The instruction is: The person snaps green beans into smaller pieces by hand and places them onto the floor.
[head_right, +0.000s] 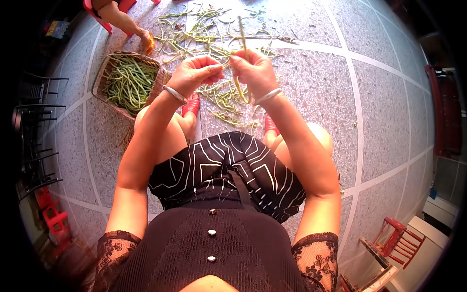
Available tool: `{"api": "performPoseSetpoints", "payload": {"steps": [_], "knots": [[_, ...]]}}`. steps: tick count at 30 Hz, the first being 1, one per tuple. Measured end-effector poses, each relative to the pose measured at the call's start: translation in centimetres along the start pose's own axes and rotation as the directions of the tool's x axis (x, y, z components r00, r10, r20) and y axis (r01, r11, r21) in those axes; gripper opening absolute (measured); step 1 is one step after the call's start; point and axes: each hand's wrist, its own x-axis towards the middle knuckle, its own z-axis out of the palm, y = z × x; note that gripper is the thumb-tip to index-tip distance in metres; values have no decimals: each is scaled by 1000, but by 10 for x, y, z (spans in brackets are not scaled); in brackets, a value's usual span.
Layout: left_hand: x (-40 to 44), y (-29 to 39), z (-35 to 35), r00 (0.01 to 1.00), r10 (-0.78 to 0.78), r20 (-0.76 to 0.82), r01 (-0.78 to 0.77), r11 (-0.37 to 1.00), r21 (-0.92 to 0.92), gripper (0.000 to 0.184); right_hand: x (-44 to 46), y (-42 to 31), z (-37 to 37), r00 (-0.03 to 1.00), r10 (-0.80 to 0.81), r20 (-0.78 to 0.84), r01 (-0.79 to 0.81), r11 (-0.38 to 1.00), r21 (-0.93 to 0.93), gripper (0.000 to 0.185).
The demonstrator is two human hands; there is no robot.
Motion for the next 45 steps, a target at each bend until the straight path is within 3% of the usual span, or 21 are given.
{"api": "performPoseSetpoints", "payload": {"steps": [3,7,9,11,12,15,17,19,20,23,25,26,29,31,33,35,37,39,42,44,45], "knots": [[0,0,-1,1000,-16,-27,18,997,72,15,3,-14,-5,986,-1,-164,20,993,115,12],[1,-3,-3,996,17,-92,0,983,181,15,13,-28,-39,946,-131,-297,213,941,264,11],[2,-5,0,976,100,-193,-9,907,421,15,14,-41,-62,923,-142,-358,260,916,305,10],[5,-9,-6,953,229,-197,-24,707,707,19,14,-52,-95,902,-157,-403,284,917,279,13],[-2,1,-1,951,231,-204,31,586,810,22,14,-57,-113,891,-145,-430,270,931,245,13],[-1,-12,-9,937,327,-124,-16,394,919,33,5,-65,-145,832,-119,-542,223,966,130,11],[1,-9,-12,960,243,-141,24,431,902,36,-7,-61,-163,816,-115,-567,183,981,65,11],[7,-20,-21,955,272,-114,-38,495,868,33,-30,-57,-179,776,-121,-619,74,992,-101,23],[10,-19,-24,965,248,-82,-35,435,900,30,-46,-59,-191,778,-111,-618,29,989,-142,23],[22,-31,-37,965,262,-13,-117,475,872,25,-107,-57,-262,766,-93,-636,-140,942,-306,26],[22,-31,-36,973,232,-2,-113,481,869,23,-158,-54,-296,744,-63,-665,-288,868,-404,28],[26,-33,-42,974,223,46,-146,457,877,23,-182,-51,-307,750,-107,-652,-353,770,-532,32],[35,-40,-57,990,138,28,-88,457,885,24,-254,-9,-380,685,-44,-727,-597,540,-594,32],[34,-35,-54,998,69,-3,-29,459,888,24,-294,11,-396,741,-146,-656,-672,-147,-726,29],[30,-33,-52,997,70,24,-49,383,922,26,-325,33,-395,679,-41,-733,-668,-448,-594,21],[24,-45,-58,996,74,39,-60,311,948,26,-337,87,-405,538,154,-828,-619,-595,-513,20],[20,-44,-53,997,58,46,-60,272,960,25,-347,127,-409,459,204,-865,-560,-689,-460,20],[15,-38,-38,1000,5,-19,17,227,974,24,-351,171,-421,418,210,-884,-600,-667,-442,21],[11,-39,-24,999,35,-28,14,343,939,19,-341,204,-419,466,239,-852,-624,-595,-507,28],[12,-28,-10,990,-71,-125,144,480,865,19,-337,236,-434,439,235,-867,-702,-513,-494,29],[11,-20,1,985,-90,-150,175,472,864,18,-334,244,-434,428,181,-885,-745,-484,-459,28]]}}
